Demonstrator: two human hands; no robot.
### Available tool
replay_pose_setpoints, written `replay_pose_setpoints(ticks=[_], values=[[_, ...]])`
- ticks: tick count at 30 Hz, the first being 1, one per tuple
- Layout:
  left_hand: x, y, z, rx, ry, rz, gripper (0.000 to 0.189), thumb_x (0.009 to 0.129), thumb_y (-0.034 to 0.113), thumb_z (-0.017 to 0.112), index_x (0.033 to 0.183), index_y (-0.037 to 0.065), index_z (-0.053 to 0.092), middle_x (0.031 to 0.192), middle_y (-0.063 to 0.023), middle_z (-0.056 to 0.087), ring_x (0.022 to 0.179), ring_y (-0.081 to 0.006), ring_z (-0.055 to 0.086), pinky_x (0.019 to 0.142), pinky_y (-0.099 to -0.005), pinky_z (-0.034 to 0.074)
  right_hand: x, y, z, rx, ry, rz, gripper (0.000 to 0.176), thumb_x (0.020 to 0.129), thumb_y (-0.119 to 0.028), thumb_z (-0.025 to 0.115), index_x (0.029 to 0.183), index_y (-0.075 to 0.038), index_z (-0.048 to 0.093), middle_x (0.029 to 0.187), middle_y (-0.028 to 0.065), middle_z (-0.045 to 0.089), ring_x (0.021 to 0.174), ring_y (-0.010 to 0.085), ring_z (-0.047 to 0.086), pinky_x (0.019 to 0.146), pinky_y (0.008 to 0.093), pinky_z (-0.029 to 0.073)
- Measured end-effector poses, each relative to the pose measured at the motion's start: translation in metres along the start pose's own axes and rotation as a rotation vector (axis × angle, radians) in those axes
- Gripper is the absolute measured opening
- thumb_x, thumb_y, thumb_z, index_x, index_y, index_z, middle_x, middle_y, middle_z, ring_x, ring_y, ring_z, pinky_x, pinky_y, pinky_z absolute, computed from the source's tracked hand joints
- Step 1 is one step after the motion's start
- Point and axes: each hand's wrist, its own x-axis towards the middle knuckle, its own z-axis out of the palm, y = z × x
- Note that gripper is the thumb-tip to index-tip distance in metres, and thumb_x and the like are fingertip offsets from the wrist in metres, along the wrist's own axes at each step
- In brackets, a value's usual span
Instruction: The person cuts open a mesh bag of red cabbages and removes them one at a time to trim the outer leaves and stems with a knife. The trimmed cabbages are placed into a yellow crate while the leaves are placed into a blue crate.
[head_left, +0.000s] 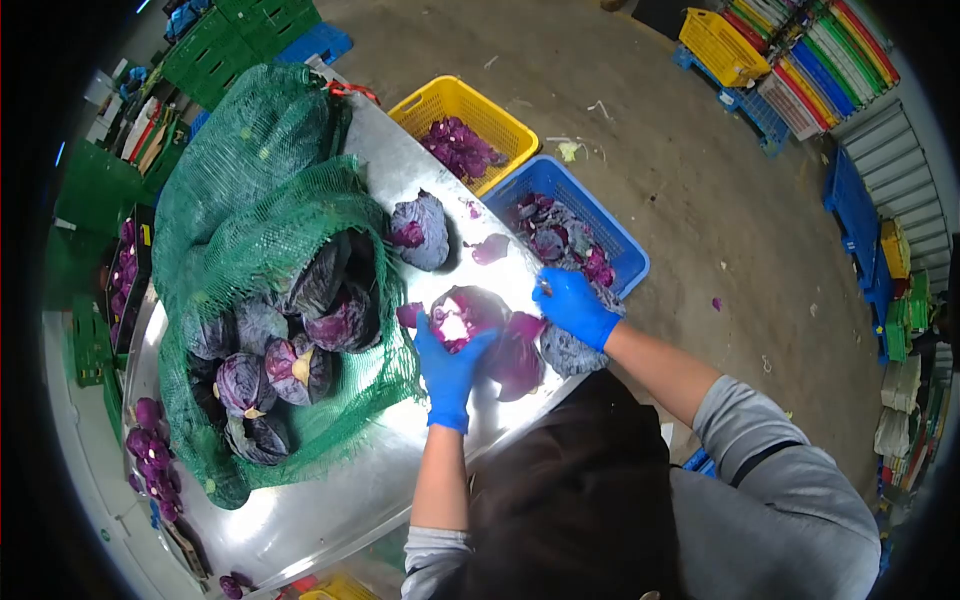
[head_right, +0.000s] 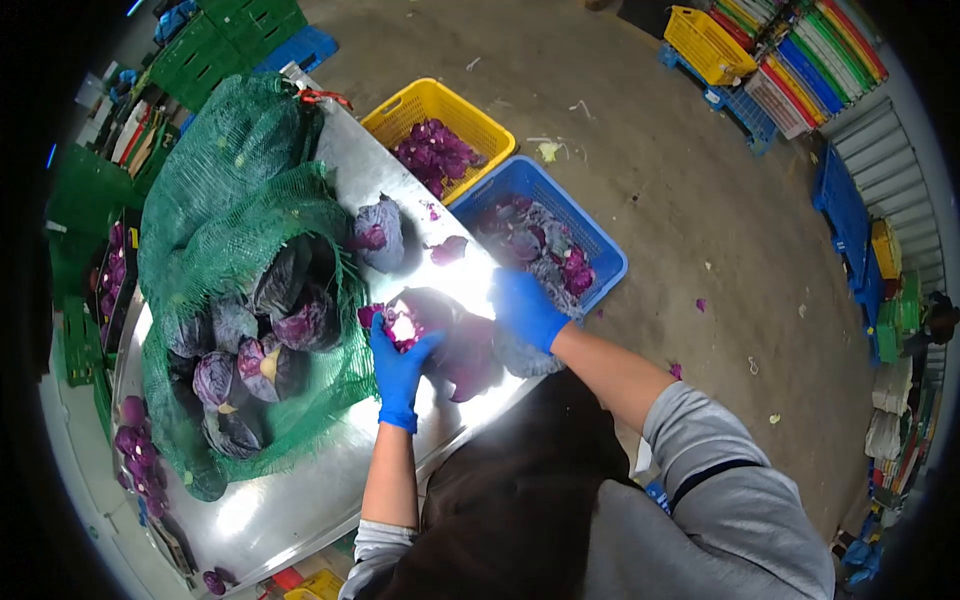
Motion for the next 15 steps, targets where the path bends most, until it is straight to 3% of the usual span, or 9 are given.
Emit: replay_pose_setpoints(ticks=[2,3,5,6,7,8,9,11,15], values=[[-0.002,0.015,-0.011,-0.295,-0.101,-0.079,0.101,0.064,0.016,0.085,0.141,-0.008,0.023,0.135,-0.0181,0.042,0.118,-0.0255,0.048,0.100,-0.0336,0.041,0.004,0.018,-0.026,-0.692,0.182,0.125,0.029,0.087,-0.032,0.062,0.093,-0.003,0.057,0.093,0.0170,0.064,0.080,0.0300,0.065,0.067,0.0395,0.052],[0.002,0.008,-0.006,-0.204,-0.075,-0.038,0.108,0.062,0.025,0.086,0.141,-0.009,0.021,0.137,-0.0207,0.039,0.123,-0.0279,0.045,0.102,-0.0354,0.039,0.011,0.004,-0.027,-0.697,0.174,0.120,0.029,0.087,-0.032,0.062,0.093,-0.003,0.057,0.093,0.0170,0.064,0.080,0.0300,0.065,0.067,0.0395,0.052],[-0.006,0.013,-0.007,0.030,-0.080,0.001,0.117,0.058,0.038,0.088,0.141,-0.010,0.021,0.140,-0.0241,0.035,0.127,-0.0317,0.041,0.104,-0.0376,0.038,0.006,-0.026,-0.010,-0.690,0.235,-0.210,0.036,0.090,-0.036,0.058,0.110,-0.006,0.056,0.087,0.0170,0.063,0.076,0.0280,0.065,0.066,0.0402,0.052],[-0.002,0.038,0.000,0.143,-0.089,0.032,0.119,0.056,0.042,0.087,0.140,-0.010,0.022,0.141,-0.0249,0.034,0.128,-0.0330,0.041,0.103,-0.0381,0.038,0.005,-0.061,0.000,-0.695,0.242,-0.214,0.036,0.090,-0.036,0.058,0.110,-0.006,0.056,0.087,0.0170,0.063,0.076,0.0280,0.065,0.066,0.0402,0.052],[-0.003,0.055,0.002,0.342,-0.099,-0.015,0.122,0.054,0.051,0.085,0.140,-0.010,0.023,0.140,-0.0271,0.034,0.127,-0.0357,0.041,0.102,-0.0385,0.039,0.000,-0.103,0.015,-0.736,0.157,-0.144,0.042,0.091,-0.038,0.054,0.121,-0.008,0.050,0.088,0.0169,0.064,0.074,0.0283,0.065,0.065,0.0401,0.052],[-0.003,0.056,0.004,0.343,-0.105,-0.014,0.122,0.054,0.051,0.085,0.140,-0.010,0.023,0.140,-0.0271,0.034,0.127,-0.0357,0.041,0.102,-0.0385,0.039,-0.006,-0.122,0.028,-0.767,0.068,-0.066,0.050,0.093,-0.041,0.050,0.131,-0.010,0.044,0.090,0.0167,0.064,0.073,0.0287,0.065,0.065,0.0400,0.052],[-0.001,0.056,0.006,0.358,-0.102,-0.003,0.122,0.055,0.053,0.083,0.140,-0.009,0.023,0.139,-0.0277,0.035,0.127,-0.0362,0.042,0.101,-0.0385,0.040,-0.007,-0.117,0.034,-0.766,0.073,-0.066,0.050,0.093,-0.041,0.050,0.131,-0.010,0.044,0.090,0.0167,0.064,0.073,0.0287,0.065,0.065,0.0400,0.052],[0.002,0.057,0.010,0.397,-0.069,0.027,0.120,0.056,0.055,0.081,0.141,-0.007,0.023,0.136,-0.0277,0.039,0.122,-0.0365,0.047,0.096,-0.0390,0.044,-0.007,-0.104,0.040,-1.013,0.001,-0.028,0.062,0.094,-0.045,0.045,0.144,-0.013,0.027,0.093,0.0151,0.065,0.072,0.0294,0.065,0.064,0.0394,0.051],[0.003,0.074,0.004,0.331,-0.130,0.001,0.120,0.056,0.055,0.081,0.141,-0.007,0.024,0.134,-0.0272,0.042,0.118,-0.0371,0.050,0.092,-0.0397,0.046,-0.009,-0.104,0.040,-0.984,-0.077,0.040,0.064,0.095,-0.047,0.043,0.146,-0.015,0.023,0.094,0.0138,0.065,0.073,0.0296,0.065,0.064,0.0382,0.051]])
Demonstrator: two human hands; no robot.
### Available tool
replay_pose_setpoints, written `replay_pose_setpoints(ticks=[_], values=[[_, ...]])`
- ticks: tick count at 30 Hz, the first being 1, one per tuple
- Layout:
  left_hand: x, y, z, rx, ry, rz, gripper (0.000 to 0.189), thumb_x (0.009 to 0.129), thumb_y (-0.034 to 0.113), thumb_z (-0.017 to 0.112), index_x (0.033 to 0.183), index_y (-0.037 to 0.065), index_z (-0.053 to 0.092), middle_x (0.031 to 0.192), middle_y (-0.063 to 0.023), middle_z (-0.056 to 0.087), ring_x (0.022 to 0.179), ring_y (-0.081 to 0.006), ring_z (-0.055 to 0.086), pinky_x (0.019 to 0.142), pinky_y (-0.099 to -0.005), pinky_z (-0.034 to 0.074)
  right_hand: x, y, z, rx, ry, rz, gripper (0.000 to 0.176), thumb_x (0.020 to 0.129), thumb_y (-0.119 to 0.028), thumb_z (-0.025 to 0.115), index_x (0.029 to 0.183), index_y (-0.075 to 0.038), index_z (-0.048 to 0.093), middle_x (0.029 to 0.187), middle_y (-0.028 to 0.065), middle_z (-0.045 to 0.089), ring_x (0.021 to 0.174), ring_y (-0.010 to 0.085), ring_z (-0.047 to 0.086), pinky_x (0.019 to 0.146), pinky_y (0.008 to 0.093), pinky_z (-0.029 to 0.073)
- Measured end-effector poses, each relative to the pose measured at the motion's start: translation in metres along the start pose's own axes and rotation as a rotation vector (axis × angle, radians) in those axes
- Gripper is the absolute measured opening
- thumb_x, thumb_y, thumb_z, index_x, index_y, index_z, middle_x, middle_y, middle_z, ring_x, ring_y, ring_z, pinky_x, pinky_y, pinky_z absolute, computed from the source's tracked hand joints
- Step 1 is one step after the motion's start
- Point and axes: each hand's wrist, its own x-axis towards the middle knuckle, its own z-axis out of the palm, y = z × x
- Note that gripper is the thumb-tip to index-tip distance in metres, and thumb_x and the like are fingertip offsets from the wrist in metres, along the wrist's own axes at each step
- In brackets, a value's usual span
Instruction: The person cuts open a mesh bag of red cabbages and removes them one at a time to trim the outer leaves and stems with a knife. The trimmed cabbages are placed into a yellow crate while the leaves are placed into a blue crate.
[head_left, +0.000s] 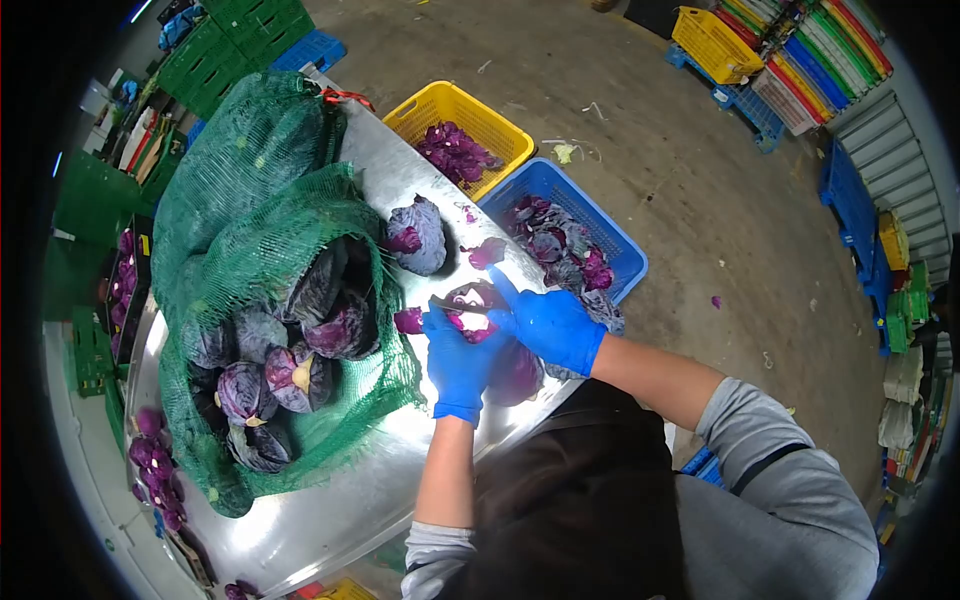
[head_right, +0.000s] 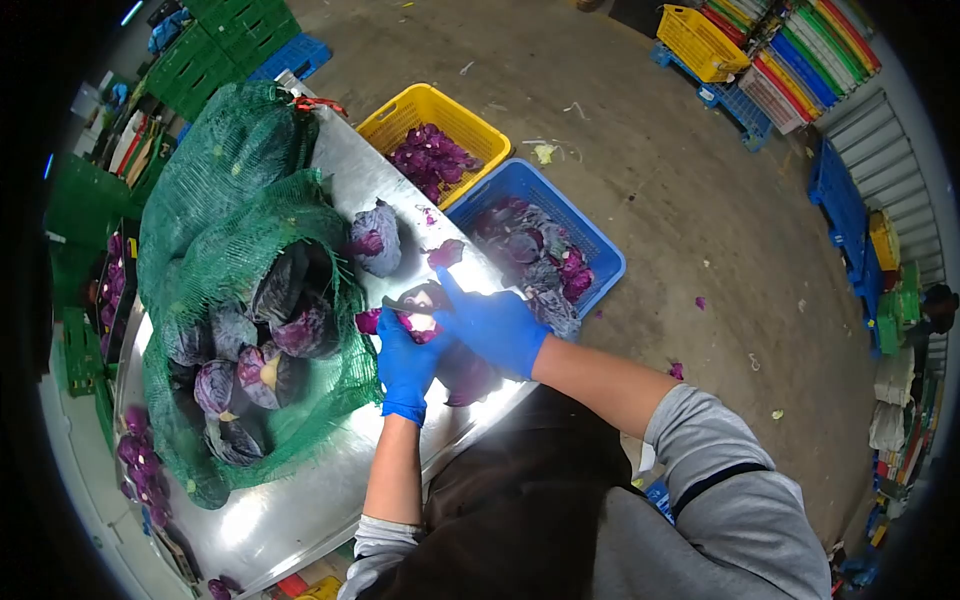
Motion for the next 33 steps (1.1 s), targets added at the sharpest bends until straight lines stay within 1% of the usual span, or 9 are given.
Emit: replay_pose_setpoints(ticks=[8,11,12,15,17,21,26,30,33], values=[[0.001,-0.013,0.016,0.199,0.031,-0.039,0.126,0.057,0.068,0.073,0.144,-0.006,0.019,0.142,-0.0360,0.028,0.120,-0.0431,0.049,0.094,-0.0429,0.045,0.044,0.021,0.021,0.109,0.034,-0.050,0.044,0.096,-0.044,0.040,0.116,-0.010,0.060,0.086,0.0151,0.067,0.080,0.0295,0.066,0.071,0.0380,0.052],[0.004,-0.012,0.016,0.235,0.028,-0.025,0.125,0.058,0.068,0.073,0.145,-0.004,0.019,0.142,-0.0360,0.028,0.117,-0.0440,0.052,0.092,-0.0438,0.047,0.050,0.023,0.012,-0.069,0.041,-0.101,0.046,0.096,-0.046,0.041,0.116,-0.008,0.058,0.088,0.0167,0.067,0.081,0.0293,0.066,0.074,0.0377,0.052],[-0.002,-0.007,0.016,0.294,0.017,-0.005,0.124,0.059,0.068,0.072,0.146,-0.002,0.018,0.142,-0.0360,0.028,0.115,-0.0441,0.053,0.091,-0.0445,0.048,0.064,0.025,0.010,0.205,0.068,0.124,0.049,0.095,-0.047,0.041,0.118,-0.006,0.056,0.097,0.0184,0.066,0.083,0.0301,0.066,0.075,0.0379,0.052],[-0.018,-0.012,0.016,0.255,0.074,-0.037,0.123,0.059,0.067,0.073,0.146,0.000,0.017,0.142,-0.0341,0.030,0.112,-0.0443,0.055,0.088,-0.0453,0.049,0.059,0.014,-0.001,0.324,-0.002,0.108,0.054,0.095,-0.050,0.040,0.121,-0.004,0.052,0.097,0.0212,0.065,0.085,0.0314,0.066,0.075,0.0386,0.052],[-0.022,-0.019,0.008,0.189,0.036,-0.067,0.121,0.061,0.062,0.075,0.146,0.001,0.016,0.144,-0.0315,0.028,0.118,-0.0441,0.050,0.092,-0.0456,0.047,0.067,0.023,0.016,0.332,0.075,0.006,0.059,0.092,-0.056,0.042,0.116,-0.003,0.057,0.092,0.0208,0.066,0.086,0.0311,0.066,0.076,0.0389,0.051],[-0.041,-0.050,0.014,0.059,0.100,0.239,0.113,0.061,0.034,0.087,0.145,0.002,0.019,0.141,-0.0194,0.036,0.125,-0.0322,0.045,0.101,-0.0390,0.042,0.062,0.047,0.012,0.109,-0.161,0.130,0.055,0.091,-0.056,0.045,0.109,-0.009,0.066,0.095,0.0162,0.068,0.088,0.0265,0.066,0.080,0.0362,0.050],[-0.045,-0.071,0.008,-0.257,-0.020,0.223,0.111,0.060,0.022,0.088,0.144,0.001,0.020,0.139,-0.0167,0.037,0.126,-0.0259,0.042,0.105,-0.0356,0.038,0.046,0.028,0.028,0.792,-0.017,-0.033,0.058,0.083,-0.051,0.064,0.115,-0.002,0.062,0.112,0.0184,0.062,0.099,0.0264,0.062,0.083,0.0353,0.049],[-0.038,-0.034,0.003,-0.305,0.011,0.121,0.100,0.061,0.029,0.087,0.137,-0.001,0.029,0.131,-0.0182,0.044,0.118,-0.0252,0.048,0.100,-0.0354,0.042,0.052,0.027,0.014,0.359,-0.159,-0.141,0.071,0.074,-0.049,0.073,0.123,-0.001,0.057,0.114,0.0172,0.063,0.102,0.0243,0.061,0.086,0.0333,0.048],[-0.025,-0.021,0.014,-0.064,0.073,0.048,0.095,0.057,0.034,0.088,0.129,0.000,0.036,0.122,-0.0176,0.052,0.112,-0.0257,0.052,0.094,-0.0357,0.045,0.054,0.043,0.015,0.468,-0.137,-0.096,0.072,0.074,-0.046,0.074,0.126,-0.001,0.054,0.118,0.0175,0.061,0.104,0.0237,0.060,0.088,0.0334,0.048]])
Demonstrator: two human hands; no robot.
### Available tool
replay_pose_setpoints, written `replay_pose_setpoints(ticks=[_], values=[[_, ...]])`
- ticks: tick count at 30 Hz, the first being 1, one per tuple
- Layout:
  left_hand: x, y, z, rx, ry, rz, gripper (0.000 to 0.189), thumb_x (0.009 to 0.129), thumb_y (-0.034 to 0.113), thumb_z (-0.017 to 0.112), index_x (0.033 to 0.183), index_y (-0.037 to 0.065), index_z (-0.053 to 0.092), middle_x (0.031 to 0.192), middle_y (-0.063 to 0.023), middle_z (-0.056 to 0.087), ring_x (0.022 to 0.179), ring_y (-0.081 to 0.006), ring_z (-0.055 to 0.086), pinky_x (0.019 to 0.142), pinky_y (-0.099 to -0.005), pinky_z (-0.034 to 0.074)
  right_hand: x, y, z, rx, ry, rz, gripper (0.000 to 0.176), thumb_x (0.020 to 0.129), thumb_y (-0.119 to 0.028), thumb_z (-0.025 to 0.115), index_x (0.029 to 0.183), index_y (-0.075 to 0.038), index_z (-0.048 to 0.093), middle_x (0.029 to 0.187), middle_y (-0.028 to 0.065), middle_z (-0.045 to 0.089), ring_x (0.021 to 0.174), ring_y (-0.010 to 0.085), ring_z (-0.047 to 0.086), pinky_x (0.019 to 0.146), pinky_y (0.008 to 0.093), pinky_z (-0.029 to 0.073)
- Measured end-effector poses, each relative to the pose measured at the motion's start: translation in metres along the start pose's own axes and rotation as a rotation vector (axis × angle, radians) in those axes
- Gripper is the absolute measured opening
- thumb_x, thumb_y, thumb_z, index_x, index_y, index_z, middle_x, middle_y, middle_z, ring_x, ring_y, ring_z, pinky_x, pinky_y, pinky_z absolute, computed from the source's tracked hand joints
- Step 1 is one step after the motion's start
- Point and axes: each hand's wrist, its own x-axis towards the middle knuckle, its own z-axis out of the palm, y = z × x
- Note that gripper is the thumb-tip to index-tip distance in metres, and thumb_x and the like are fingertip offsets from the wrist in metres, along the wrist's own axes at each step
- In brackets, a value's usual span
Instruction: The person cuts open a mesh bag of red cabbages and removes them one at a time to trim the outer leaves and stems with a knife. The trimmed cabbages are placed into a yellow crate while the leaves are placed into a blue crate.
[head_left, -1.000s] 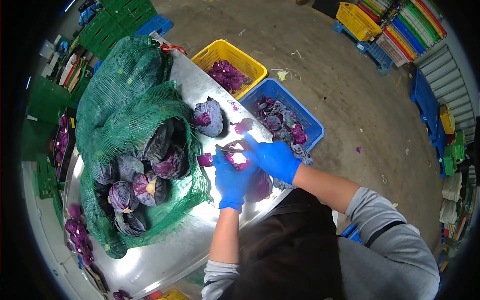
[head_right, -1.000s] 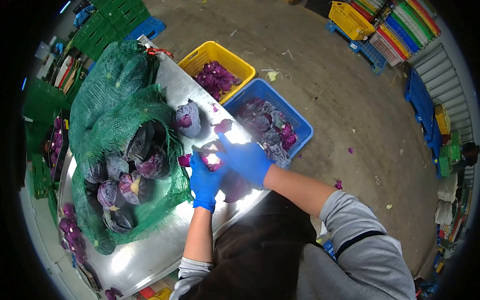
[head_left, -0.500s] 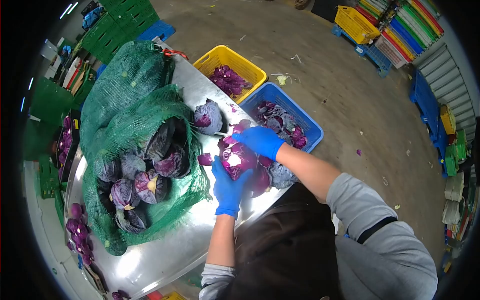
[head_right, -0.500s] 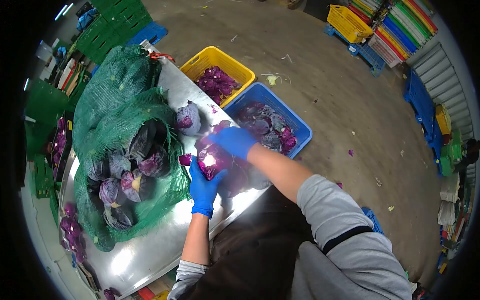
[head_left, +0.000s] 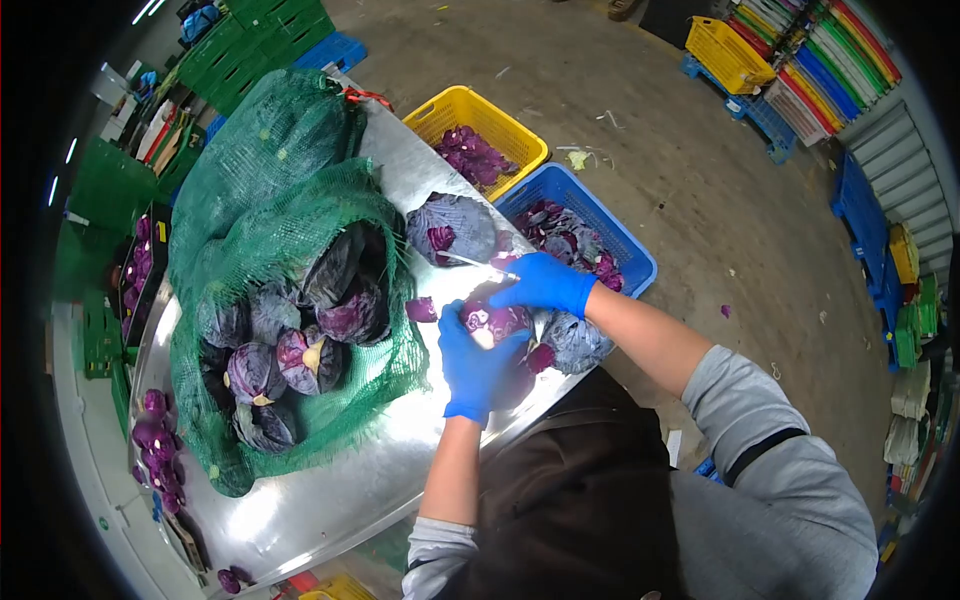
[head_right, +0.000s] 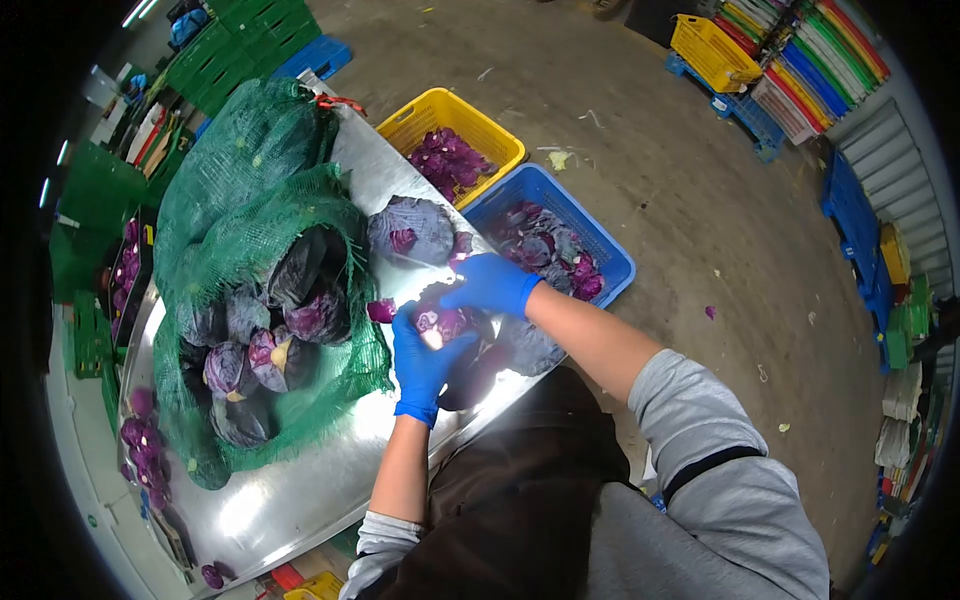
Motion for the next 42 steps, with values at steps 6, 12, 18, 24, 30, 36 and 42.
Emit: replay_pose_setpoints(ticks=[6,12,18,24,30,36,42], values=[[-0.003,0.010,0.012,0.127,0.085,0.174,0.087,0.054,0.034,0.086,0.124,0.006,0.042,0.111,-0.0147,0.056,0.101,-0.0312,0.056,0.088,-0.0403,0.046,-0.012,-0.003,-0.008,-0.063,-0.103,0.039,0.064,0.084,-0.039,0.064,0.134,-0.004,0.047,0.126,0.0199,0.056,0.112,0.0282,0.057,0.094,0.0349,0.045],[-0.003,0.018,0.015,0.148,0.126,0.103,0.085,0.057,0.041,0.083,0.124,0.003,0.045,0.118,-0.0184,0.052,0.105,-0.0352,0.054,0.090,-0.0428,0.045,0.002,-0.001,0.002,-0.292,0.025,-0.081,0.046,0.088,-0.037,0.056,0.119,-0.003,0.057,0.107,0.0208,0.062,0.097,0.0351,0.061,0.085,0.0415,0.049],[-0.001,0.015,0.020,0.236,0.140,0.100,0.094,0.061,0.049,0.081,0.128,-0.003,0.043,0.122,-0.0213,0.050,0.109,-0.0368,0.052,0.092,-0.0436,0.043,0.005,0.004,0.006,-0.363,0.067,-0.084,0.039,0.087,-0.037,0.056,0.104,-0.003,0.061,0.093,0.0217,0.065,0.086,0.0372,0.064,0.076,0.0452,0.051],[-0.001,0.012,0.021,0.260,0.061,0.060,0.100,0.064,0.056,0.075,0.138,0.002,0.035,0.142,-0.0275,0.034,0.124,-0.0430,0.041,0.098,-0.0493,0.039,-0.003,0.002,0.010,-0.395,0.226,-0.136,0.038,0.086,-0.038,0.059,0.102,-0.003,0.061,0.088,0.0231,0.065,0.083,0.0389,0.063,0.073,0.0460,0.051],[-0.002,0.014,0.022,0.228,0.063,0.072,0.096,0.066,0.052,0.075,0.138,0.002,0.035,0.142,-0.0287,0.034,0.123,-0.0433,0.041,0.098,-0.0496,0.039,-0.005,0.008,0.016,-0.379,0.263,-0.092,0.038,0.086,-0.037,0.059,0.102,-0.003,0.062,0.086,0.0242,0.064,0.082,0.0394,0.064,0.072,0.0464,0.051],[-0.050,0.009,0.019,0.290,0.183,0.408,0.089,0.065,0.032,0.081,0.136,0.003,0.037,0.138,-0.0263,0.038,0.124,-0.0427,0.040,0.103,-0.0474,0.035,0.007,0.100,0.048,-0.492,0.262,0.009,0.037,0.082,-0.035,0.058,0.094,-0.001,0.067,0.090,0.0205,0.068,0.085,0.0338,0.067,0.075,0.0428,0.052],[-0.027,-0.026,0.012,-0.318,0.093,0.192,0.090,0.063,0.027,0.082,0.134,0.000,0.033,0.132,-0.0208,0.040,0.122,-0.0308,0.042,0.102,-0.0402,0.035,-0.025,-0.004,-0.013,-0.227,0.238,0.110,0.056,0.080,-0.053,0.062,0.107,-0.004,0.063,0.085,0.0180,0.068,0.080,0.0317,0.067,0.073,0.0428,0.051]])
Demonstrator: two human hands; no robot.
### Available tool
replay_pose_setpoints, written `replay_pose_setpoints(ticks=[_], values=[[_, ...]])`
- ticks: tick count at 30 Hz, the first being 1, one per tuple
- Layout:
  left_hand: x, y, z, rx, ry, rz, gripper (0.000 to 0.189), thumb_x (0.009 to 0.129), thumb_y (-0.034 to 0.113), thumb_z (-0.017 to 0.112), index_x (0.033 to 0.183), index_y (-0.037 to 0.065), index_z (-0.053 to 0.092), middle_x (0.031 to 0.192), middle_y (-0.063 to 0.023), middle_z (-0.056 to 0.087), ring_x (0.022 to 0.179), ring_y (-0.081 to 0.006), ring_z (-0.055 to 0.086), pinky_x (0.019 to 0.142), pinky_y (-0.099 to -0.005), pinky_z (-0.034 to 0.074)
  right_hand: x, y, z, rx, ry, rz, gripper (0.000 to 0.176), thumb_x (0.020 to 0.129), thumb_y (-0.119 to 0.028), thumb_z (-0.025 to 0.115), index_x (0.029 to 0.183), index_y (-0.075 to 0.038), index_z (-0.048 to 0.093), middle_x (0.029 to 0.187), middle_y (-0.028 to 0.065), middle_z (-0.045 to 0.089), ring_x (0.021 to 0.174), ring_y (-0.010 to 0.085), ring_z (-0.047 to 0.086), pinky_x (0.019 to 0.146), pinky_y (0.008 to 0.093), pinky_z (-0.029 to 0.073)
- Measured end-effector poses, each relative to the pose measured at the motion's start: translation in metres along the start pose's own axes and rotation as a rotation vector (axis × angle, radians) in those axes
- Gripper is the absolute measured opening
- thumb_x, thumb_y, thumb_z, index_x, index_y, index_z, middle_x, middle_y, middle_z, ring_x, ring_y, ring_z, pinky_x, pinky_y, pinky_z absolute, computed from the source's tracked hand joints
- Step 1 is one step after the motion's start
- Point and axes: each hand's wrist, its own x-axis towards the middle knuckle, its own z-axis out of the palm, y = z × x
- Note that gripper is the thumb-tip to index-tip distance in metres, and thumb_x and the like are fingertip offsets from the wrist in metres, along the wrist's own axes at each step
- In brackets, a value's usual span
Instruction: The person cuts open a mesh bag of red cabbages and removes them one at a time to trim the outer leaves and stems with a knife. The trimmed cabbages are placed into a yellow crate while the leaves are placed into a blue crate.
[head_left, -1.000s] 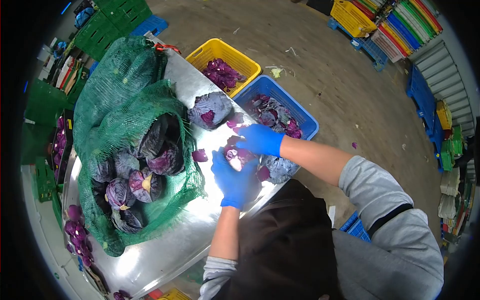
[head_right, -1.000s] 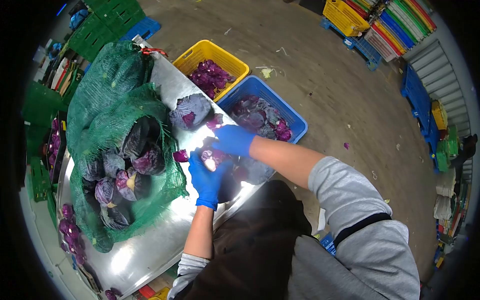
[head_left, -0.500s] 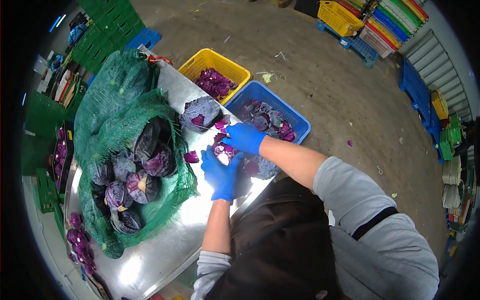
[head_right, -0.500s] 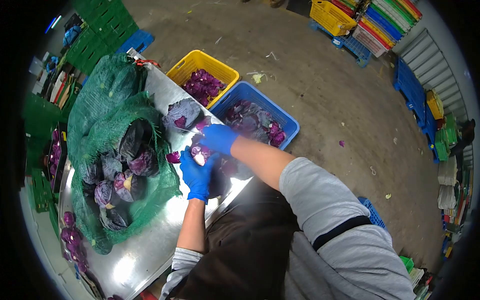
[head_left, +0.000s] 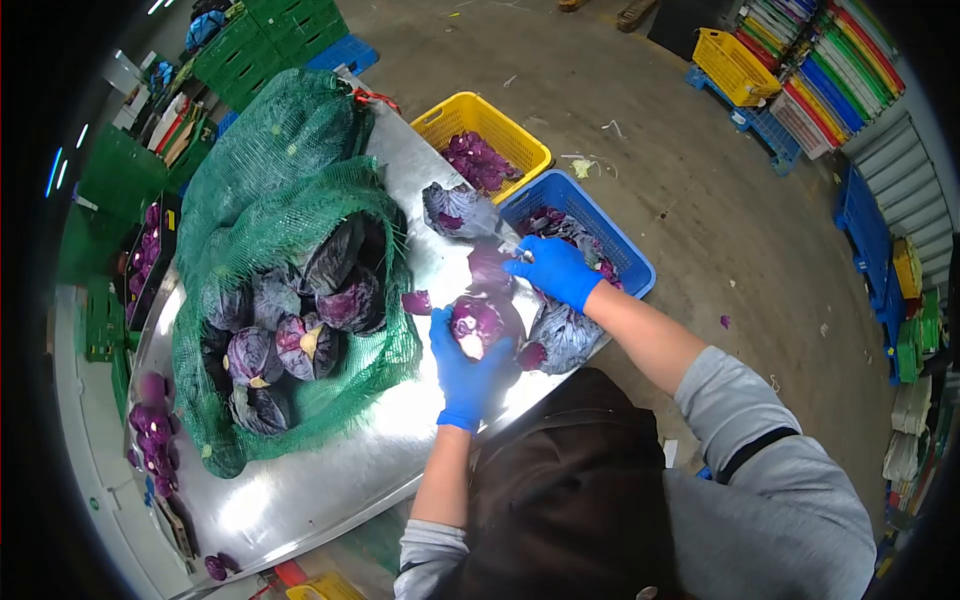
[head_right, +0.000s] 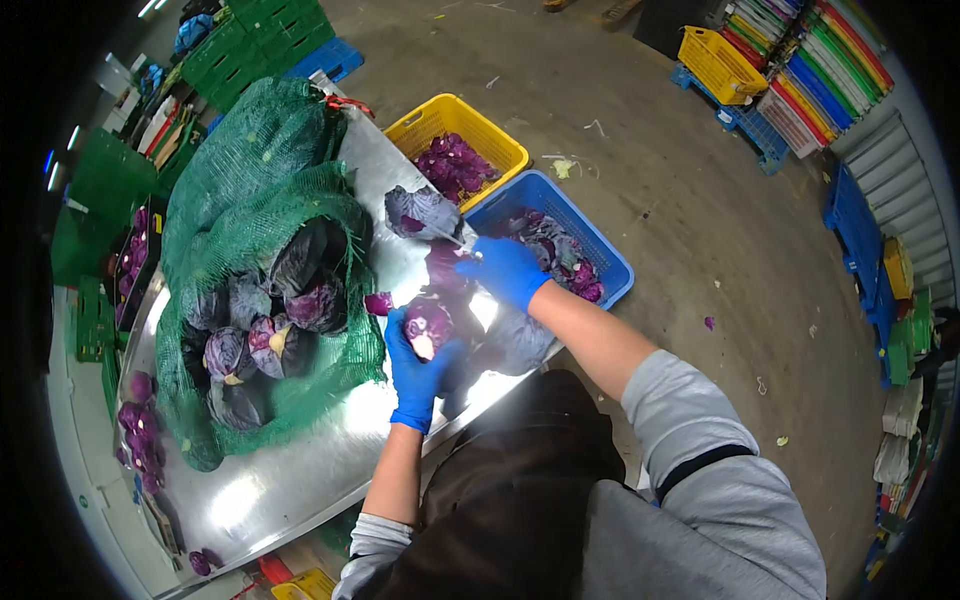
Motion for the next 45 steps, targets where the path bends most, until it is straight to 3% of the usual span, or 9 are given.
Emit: replay_pose_setpoints(ticks=[5,9,17,22,27,34,36,37,45], values=[[0.009,0.001,-0.006,-0.194,0.001,-0.079,0.091,0.065,0.017,0.085,0.135,0.002,0.029,0.125,-0.0128,0.043,0.116,-0.0222,0.046,0.102,-0.0339,0.037,-0.038,-0.028,0.034,0.114,0.116,-0.247,0.053,0.079,-0.053,0.065,0.104,-0.006,0.064,0.093,0.0139,0.067,0.082,0.0237,0.066,0.072,0.0362,0.052],[0.011,-0.009,-0.009,-0.191,-0.068,-0.034,0.094,0.063,0.019,0.086,0.135,0.001,0.029,0.126,-0.0129,0.043,0.117,-0.0228,0.045,0.102,-0.0347,0.037,-0.029,-0.020,0.026,0.215,-0.235,-0.003,0.046,0.078,-0.046,0.067,0.099,-0.005,0.065,0.090,0.0145,0.068,0.079,0.0263,0.066,0.070,0.0377,0.052],[0.023,-0.021,-0.005,-0.212,-0.100,-0.078,0.097,0.060,0.024,0.087,0.136,0.002,0.032,0.132,-0.0171,0.041,0.122,-0.0282,0.044,0.103,-0.0376,0.038,-0.028,0.020,0.009,-0.043,-0.144,0.007,0.034,0.077,-0.038,0.064,0.086,-0.005,0.068,0.083,0.0193,0.065,0.074,0.0318,0.065,0.068,0.0403,0.052],[0.052,0.017,-0.026,0.353,-0.477,0.126,0.094,0.056,0.033,0.086,0.135,0.007,0.042,0.144,-0.0235,0.030,0.132,-0.0388,0.034,0.107,-0.0432,0.033,-0.030,-0.033,-0.025,0.193,0.072,-0.231,0.043,0.077,-0.043,0.066,0.106,-0.010,0.067,0.092,0.0173,0.067,0.085,0.0347,0.065,0.074,0.0415,0.051],[0.027,0.027,-0.015,0.440,0.004,0.106,0.082,0.062,0.029,0.081,0.129,-0.002,0.046,0.134,-0.0242,0.044,0.122,-0.0402,0.044,0.102,-0.0452,0.037,-0.013,-0.029,-0.003,0.003,-0.113,-0.298,0.048,0.078,-0.044,0.066,0.118,-0.018,0.063,0.093,0.0152,0.068,0.084,0.0318,0.066,0.074,0.0376,0.052],[0.024,0.016,-0.006,0.541,0.082,0.099,0.075,0.067,0.028,0.082,0.126,-0.002,0.047,0.124,-0.0196,0.051,0.113,-0.0329,0.051,0.100,-0.0398,0.040,-0.005,-0.005,0.024,-0.054,0.093,-0.474,0.027,0.078,-0.032,0.062,0.099,-0.016,0.068,0.084,0.0130,0.067,0.069,0.0317,0.065,0.063,0.0408,0.052],[0.021,0.013,-0.013,0.450,0.073,0.017,0.075,0.065,0.027,0.083,0.124,-0.003,0.046,0.120,-0.0179,0.053,0.111,-0.0309,0.052,0.100,-0.0380,0.040,0.007,0.011,0.009,-0.132,0.140,-0.268,0.036,0.082,-0.030,0.062,0.117,-0.025,0.064,0.085,0.0102,0.067,0.078,0.0268,0.064,0.069,0.0363,0.051],[0.022,0.007,-0.018,0.401,0.047,0.016,0.076,0.065,0.025,0.084,0.125,-0.002,0.046,0.119,-0.0168,0.052,0.111,-0.0299,0.051,0.100,-0.0372,0.040,0.019,0.015,-0.003,-0.112,-0.075,0.164,0.039,0.083,-0.037,0.062,0.119,-0.020,0.064,0.095,0.0114,0.068,0.084,0.0259,0.065,0.071,0.0361,0.051],[0.032,0.009,-0.007,0.289,-0.108,0.094,0.086,0.053,0.018,0.088,0.126,0.004,0.044,0.120,-0.0126,0.049,0.113,-0.0257,0.049,0.100,-0.0359,0.039,0.003,-0.034,0.021,-0.118,-0.010,-0.192,0.072,0.073,-0.060,0.065,0.116,-0.003,0.060,0.096,0.0207,0.067,0.090,0.0336,0.065,0.079,0.0397,0.051]])
